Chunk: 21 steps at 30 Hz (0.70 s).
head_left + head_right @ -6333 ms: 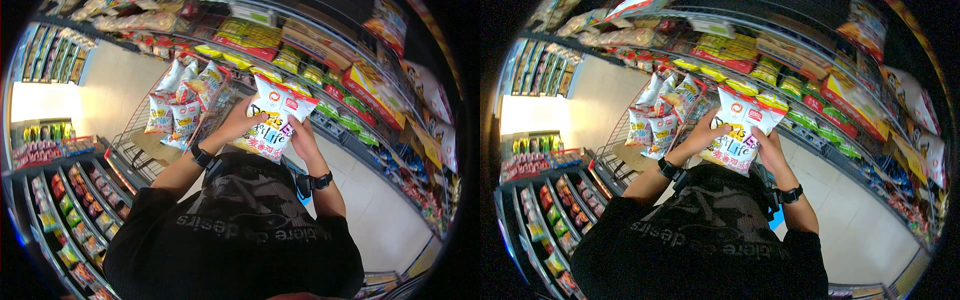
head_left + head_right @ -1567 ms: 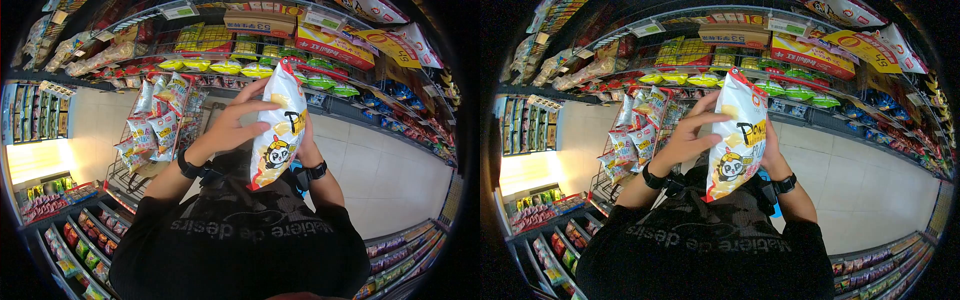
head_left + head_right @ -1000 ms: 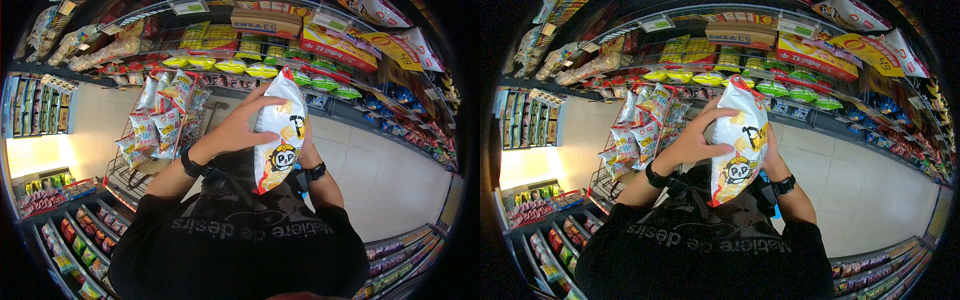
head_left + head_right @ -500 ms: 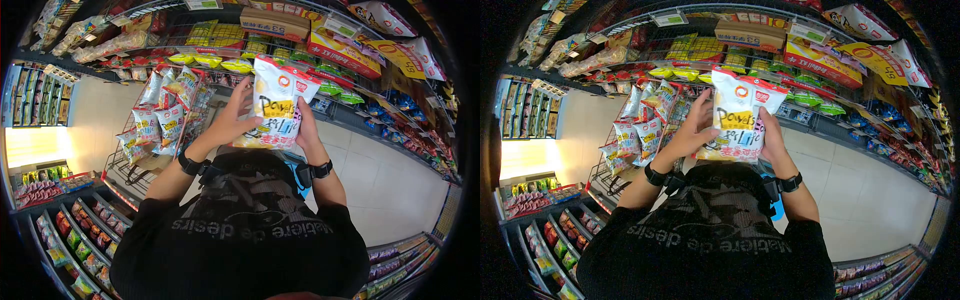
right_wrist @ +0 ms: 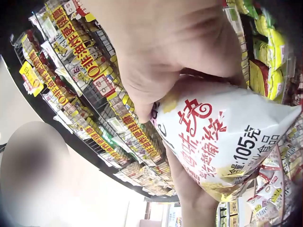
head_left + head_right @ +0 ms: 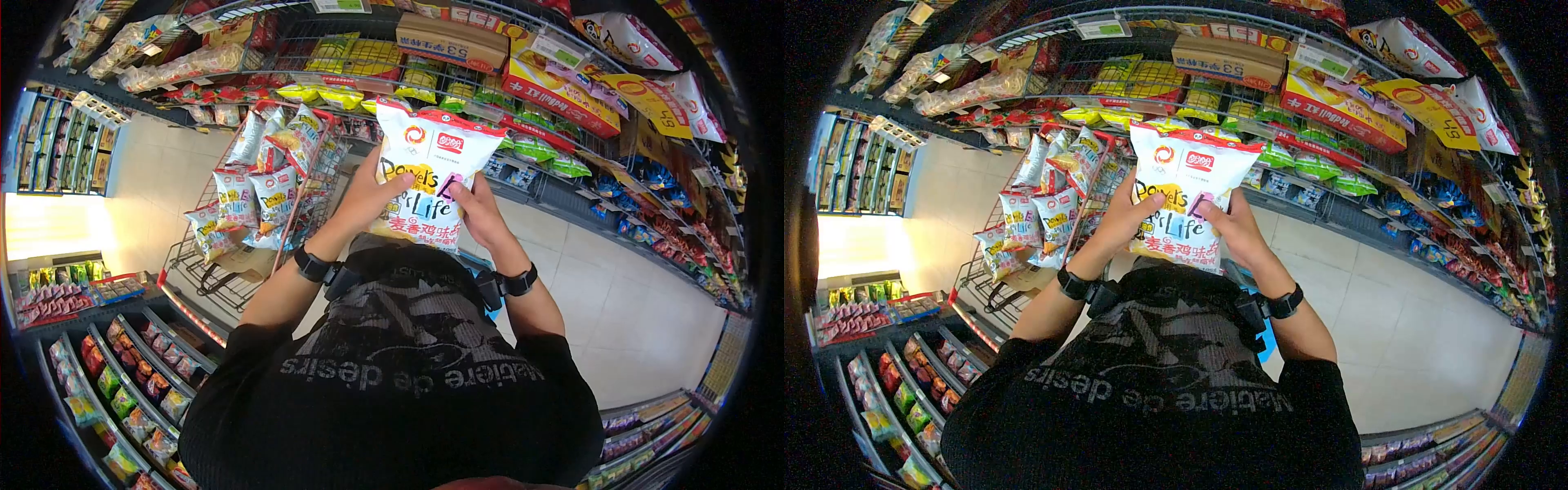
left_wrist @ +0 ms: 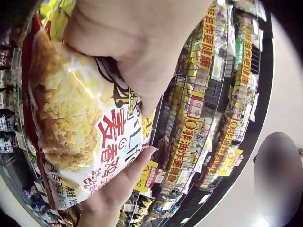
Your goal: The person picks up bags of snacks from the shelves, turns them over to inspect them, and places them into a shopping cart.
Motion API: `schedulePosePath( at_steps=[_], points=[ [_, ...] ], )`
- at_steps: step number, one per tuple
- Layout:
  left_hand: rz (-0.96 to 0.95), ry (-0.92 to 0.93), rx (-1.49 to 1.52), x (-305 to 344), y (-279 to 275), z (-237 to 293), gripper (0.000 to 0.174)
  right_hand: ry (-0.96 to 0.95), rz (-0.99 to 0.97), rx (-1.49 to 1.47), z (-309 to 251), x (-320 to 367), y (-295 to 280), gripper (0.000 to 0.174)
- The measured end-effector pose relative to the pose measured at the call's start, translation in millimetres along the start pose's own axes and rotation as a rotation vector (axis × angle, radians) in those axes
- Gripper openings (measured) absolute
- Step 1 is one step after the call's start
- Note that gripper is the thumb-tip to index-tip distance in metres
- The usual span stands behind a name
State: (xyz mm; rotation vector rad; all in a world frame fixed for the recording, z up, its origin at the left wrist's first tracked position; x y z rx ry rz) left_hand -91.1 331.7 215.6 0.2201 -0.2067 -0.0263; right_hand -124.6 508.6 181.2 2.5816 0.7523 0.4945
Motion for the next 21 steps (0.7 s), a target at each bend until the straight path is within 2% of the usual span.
schedulePosePath(
  at_steps=[7,10,11,12,14,17,20,21],
  points=[
    [-0.007,-0.004,-0.228,4,-7,-5,0.064,-0.013,0.033,-0.06,-1,-5,1,0.042],
    [0.138,0.163,-0.238,4,-18,-12,0.066,-0.057,0.116,0.005,-2,-10,-1,0.038],
    [0.206,0.217,-0.432,11,-21,0,0.064,-0.064,0.114,0.026,0,-13,-5,0.04],
    [0.199,0.288,-0.5,12,-26,-1,0.059,-0.11,0.165,0.043,4,-16,-11,0.04],
    [-0.011,0.152,-0.445,14,-24,-8,0.055,-0.095,0.197,0.094,3,-20,-12,0.041],
    [-0.091,0.169,-0.471,25,-14,-4,0.061,-0.113,0.206,0.045,8,-24,-7,0.05],
    [0.004,0.205,-0.448,35,-23,-5,0.073,-0.103,0.07,0.084,13,-29,11,0.056],
    [0.044,0.203,-0.371,37,-28,-7,0.077,-0.126,-0.058,0.079,13,-33,21,0.064]
  ],
)
Point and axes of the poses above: each hand's wrist, its own x-axis away from the middle knuckle, its own y-axis out of the palm, z = x × y, the point moved 6 cm from there along -x, towards the middle knuckle, and after that the axes turned 6 degrees about -z, right-handed, at the moved point
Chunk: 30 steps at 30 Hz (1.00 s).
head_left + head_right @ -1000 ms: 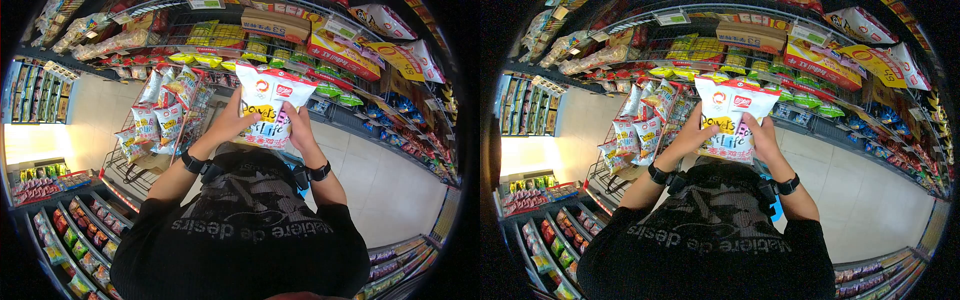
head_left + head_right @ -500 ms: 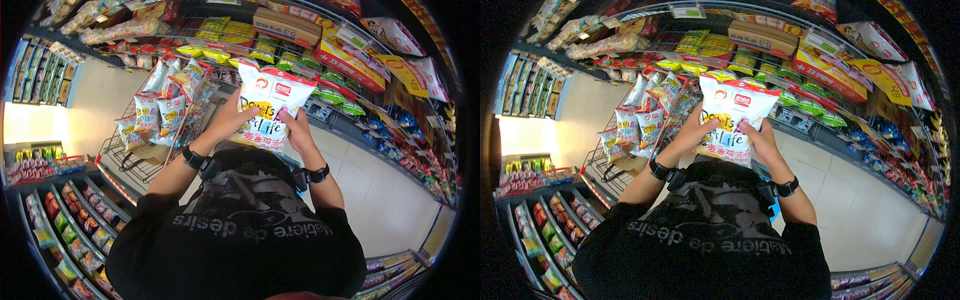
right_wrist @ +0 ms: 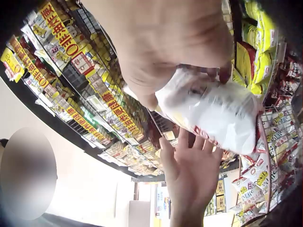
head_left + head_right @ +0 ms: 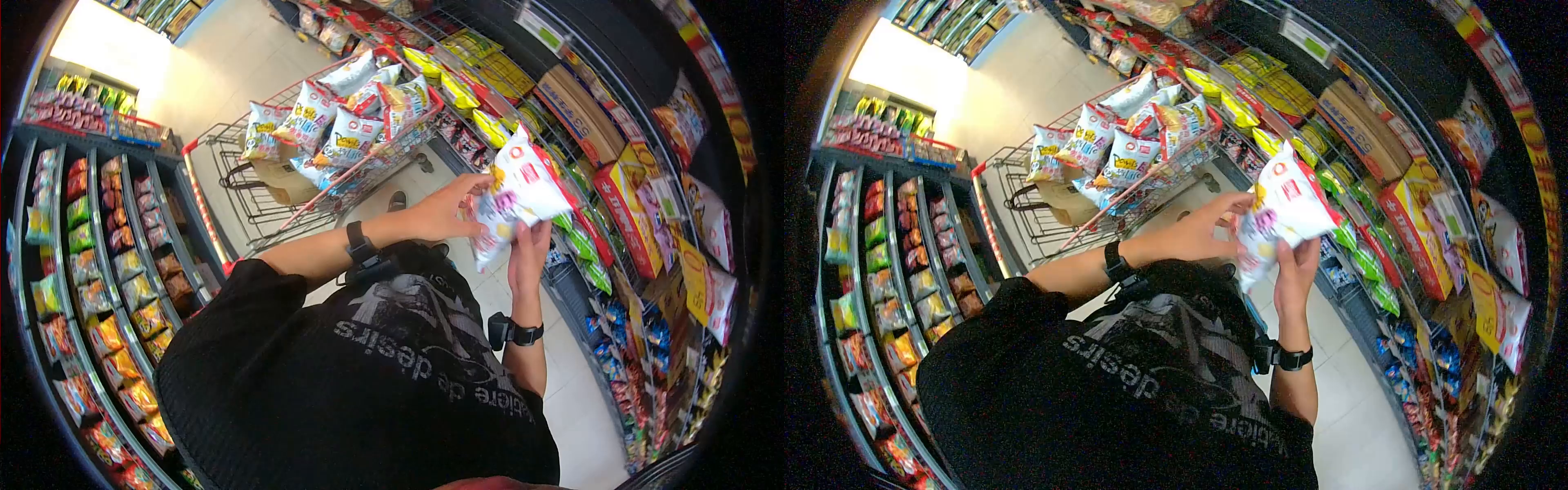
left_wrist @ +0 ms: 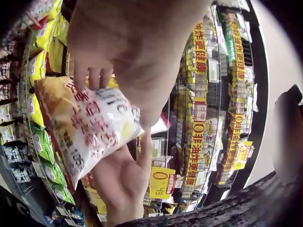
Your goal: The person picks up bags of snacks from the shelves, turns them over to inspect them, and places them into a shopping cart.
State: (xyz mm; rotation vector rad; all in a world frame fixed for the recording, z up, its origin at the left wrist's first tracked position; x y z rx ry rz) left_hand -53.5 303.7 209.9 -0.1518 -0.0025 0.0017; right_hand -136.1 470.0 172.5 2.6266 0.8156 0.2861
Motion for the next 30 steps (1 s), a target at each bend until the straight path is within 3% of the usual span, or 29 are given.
schedulePosePath(
  at_steps=[3,5,6,9,11,16,19,20,24,27,30],
  points=[
    [0.133,-0.076,0.126,5,-16,-14,0.087,-0.032,-0.196,0.173,1,-5,30,0.073],
    [0.226,-0.191,0.091,10,-33,-26,0.088,0.063,-0.315,0.164,0,-3,55,0.079],
    [0.284,-0.068,0.281,7,-41,-30,0.075,0.086,-0.384,0.157,1,-5,65,0.078],
    [0.345,-0.248,0.411,22,-63,-60,0.059,0.153,-0.527,0.169,8,-12,85,0.075],
    [0.367,-0.251,0.485,30,-74,-78,0.051,0.23,-0.577,0.148,14,-18,97,0.072],
    [0.422,-0.221,0.671,48,-108,-97,0.052,0.294,-0.48,0.223,33,-47,104,0.055],
    [0.366,-0.214,0.831,54,-127,-99,0.057,0.192,-0.33,0.458,42,-76,104,0.058],
    [0.342,-0.205,0.868,56,-134,-99,0.059,0.235,-0.326,0.492,51,-84,104,0.065],
    [0.355,-0.213,0.84,61,-166,-109,0.062,0.403,-0.518,0.279,83,-103,145,0.068],
    [0.417,-0.192,0.704,69,-198,-119,0.054,0.399,-0.587,0.324,102,-120,173,0.069],
    [0.504,-0.291,0.457,101,-246,-130,0.056,0.463,-0.654,0.403,115,-135,199,0.063]
  ],
)
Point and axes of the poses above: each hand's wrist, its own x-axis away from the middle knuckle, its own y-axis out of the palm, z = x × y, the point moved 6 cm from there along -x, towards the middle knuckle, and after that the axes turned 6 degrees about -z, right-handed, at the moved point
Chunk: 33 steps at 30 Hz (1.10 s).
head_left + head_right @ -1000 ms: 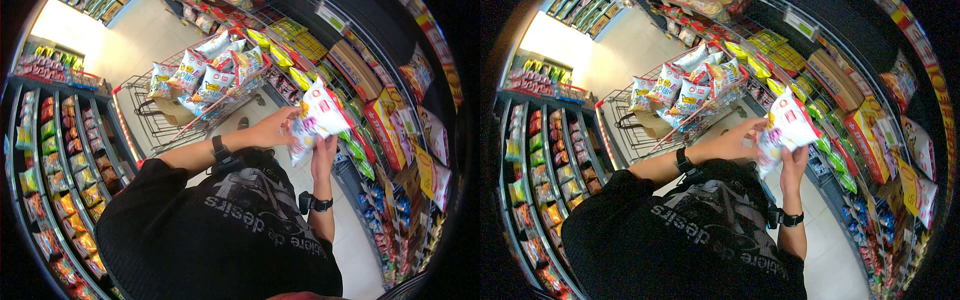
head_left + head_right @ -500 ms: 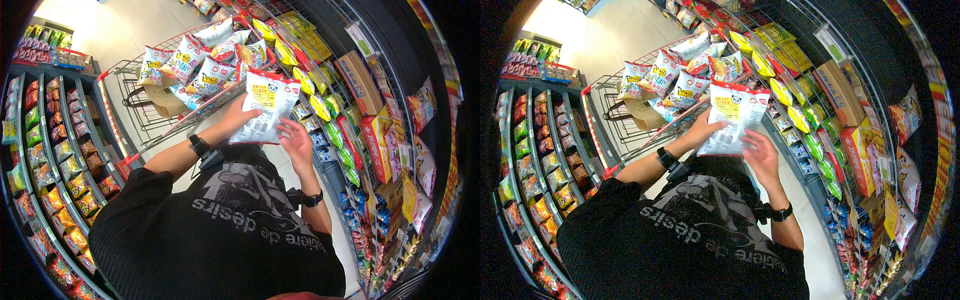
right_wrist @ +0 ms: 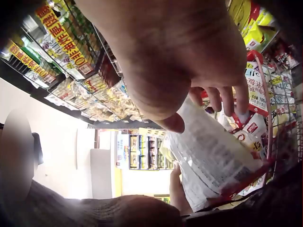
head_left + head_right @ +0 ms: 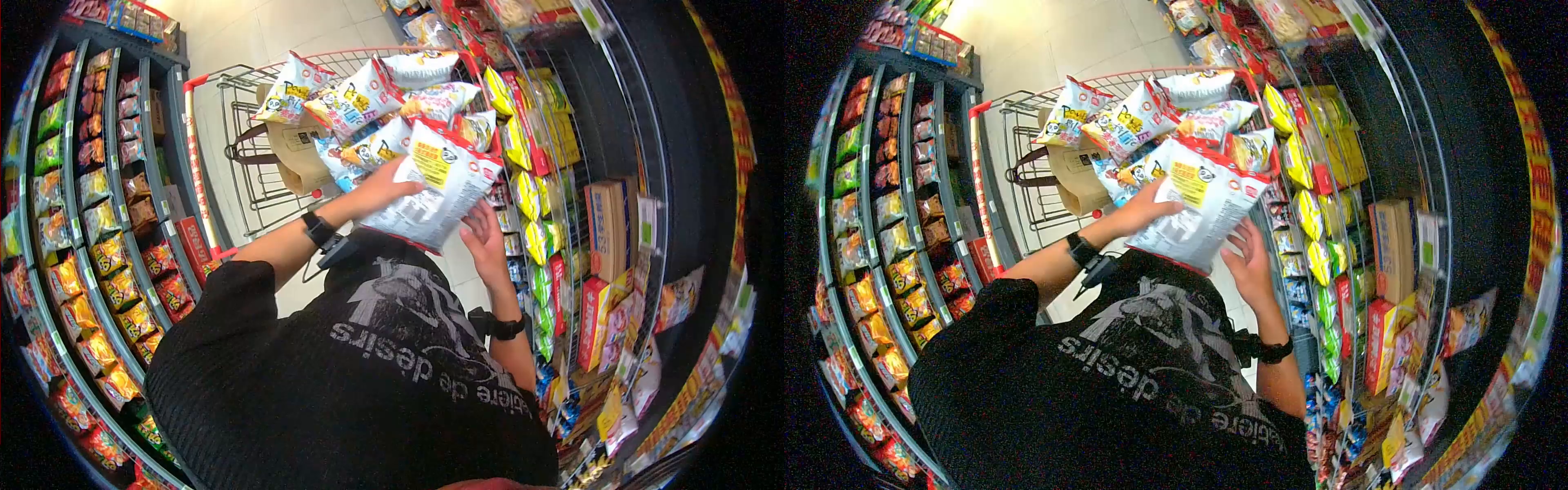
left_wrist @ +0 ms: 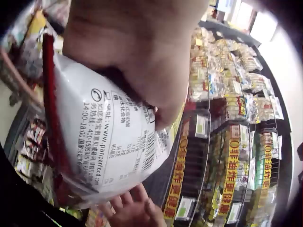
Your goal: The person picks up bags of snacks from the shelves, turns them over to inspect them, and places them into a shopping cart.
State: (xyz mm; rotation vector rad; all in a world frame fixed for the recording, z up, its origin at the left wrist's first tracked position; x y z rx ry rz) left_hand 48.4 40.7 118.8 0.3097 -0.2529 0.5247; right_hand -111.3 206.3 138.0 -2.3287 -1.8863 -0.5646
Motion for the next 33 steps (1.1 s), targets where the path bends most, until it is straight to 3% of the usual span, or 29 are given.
schedulePosePath(
  at_steps=[5,7,9,11,19,27,31,33],
  points=[
    [0.301,-0.028,-0.257,34,-139,-14,0.059,0.121,-0.091,0.055,-3,-46,12,0.04],
    [0.42,-0.152,-0.321,64,-181,0,0.061,0.116,-0.104,0.062,-10,-61,20,0.033],
    [0.561,-0.215,-0.477,91,-229,-18,0.061,0.131,-0.13,0.065,-15,-75,25,0.032],
    [0.61,-0.339,-0.429,110,-258,-39,0.063,0.141,-0.131,0.056,-15,-87,27,0.03],
    [0.681,-0.381,-0.304,116,-289,-73,0.071,0.144,-0.128,0.09,-25,-113,41,0.027],
    [0.707,-0.657,-0.475,133,-323,-91,0.077,0.191,-0.074,0.085,-26,-106,37,0.025],
    [0.71,-0.595,-0.265,112,-299,-81,0.063,0.185,-0.05,0.091,-24,-98,30,0.025],
    [0.574,-0.581,-0.315,95,-286,-69,0.06,0.174,-0.038,0.088,-23,-91,23,0.025]
  ],
)
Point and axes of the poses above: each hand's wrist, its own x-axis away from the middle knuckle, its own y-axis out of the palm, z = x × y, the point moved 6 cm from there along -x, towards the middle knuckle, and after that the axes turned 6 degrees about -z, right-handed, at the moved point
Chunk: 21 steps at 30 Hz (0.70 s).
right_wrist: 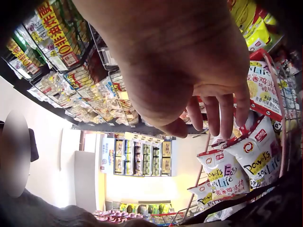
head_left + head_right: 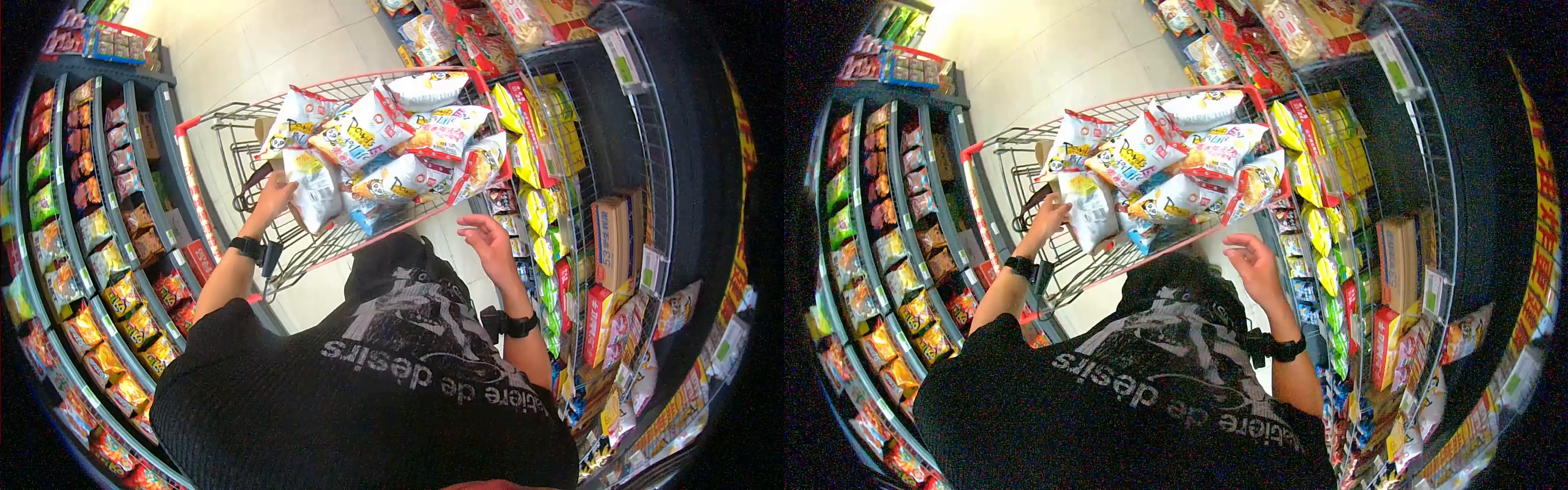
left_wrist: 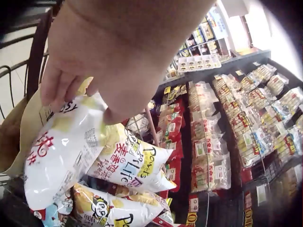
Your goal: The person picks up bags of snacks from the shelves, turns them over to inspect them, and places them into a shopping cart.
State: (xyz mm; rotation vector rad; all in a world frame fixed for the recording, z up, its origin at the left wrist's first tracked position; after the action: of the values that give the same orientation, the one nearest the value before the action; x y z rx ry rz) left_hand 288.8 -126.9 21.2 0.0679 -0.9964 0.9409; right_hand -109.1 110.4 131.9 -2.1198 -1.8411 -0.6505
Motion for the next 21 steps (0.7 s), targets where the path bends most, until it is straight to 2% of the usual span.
schedulePosePath(
  at_steps=[2,5,6,8,10,12,14,15,16,17,18,19,20,21],
  points=[
    [-0.042,0.049,-0.195,-17,9,-5,0.056,-0.024,0.022,-0.008,0,10,-6,0.025],
    [0.089,0.359,-0.312,-25,18,-2,0.054,-0.055,0.07,-0.012,7,29,-18,0.025],
    [0.066,0.286,-0.294,-7,21,24,0.055,-0.066,0.093,-0.013,10,37,-24,0.025],
    [0.206,0.377,-0.279,-17,18,15,0.055,-0.079,0.132,-0.031,24,55,-34,0.025],
    [0.214,0.413,-0.411,-25,22,28,0.062,-0.132,0.18,-0.069,45,75,-47,0.025],
    [0.551,0.551,-0.53,-10,41,51,0.068,-0.15,0.224,-0.007,55,98,-59,0.025],
    [0.562,0.692,-0.567,2,84,89,0.066,-0.13,0.207,-0.039,63,127,-68,0.023],
    [0.324,0.633,-0.495,-15,109,86,0.062,-0.135,0.236,-0.044,70,141,-75,0.023],
    [0.09,0.568,-0.436,-6,143,111,0.058,-0.112,0.252,-0.073,71,160,-81,0.023],
    [-0.088,0.597,-0.315,17,183,129,0.049,-0.175,0.295,-0.093,80,176,-90,0.023],
    [-0.238,0.699,-0.305,29,224,144,0.042,-0.236,0.337,-0.114,91,190,-100,0.023],
    [-0.336,0.768,-0.428,58,264,167,0.037,-0.255,0.379,-0.116,99,206,-112,0.023],
    [-0.511,0.784,-0.393,97,307,190,0.035,-0.269,0.424,-0.121,109,224,-124,0.023],
    [-0.584,0.902,-0.5,123,347,204,0.033,-0.277,0.47,-0.13,119,245,-132,0.023]
  ],
)
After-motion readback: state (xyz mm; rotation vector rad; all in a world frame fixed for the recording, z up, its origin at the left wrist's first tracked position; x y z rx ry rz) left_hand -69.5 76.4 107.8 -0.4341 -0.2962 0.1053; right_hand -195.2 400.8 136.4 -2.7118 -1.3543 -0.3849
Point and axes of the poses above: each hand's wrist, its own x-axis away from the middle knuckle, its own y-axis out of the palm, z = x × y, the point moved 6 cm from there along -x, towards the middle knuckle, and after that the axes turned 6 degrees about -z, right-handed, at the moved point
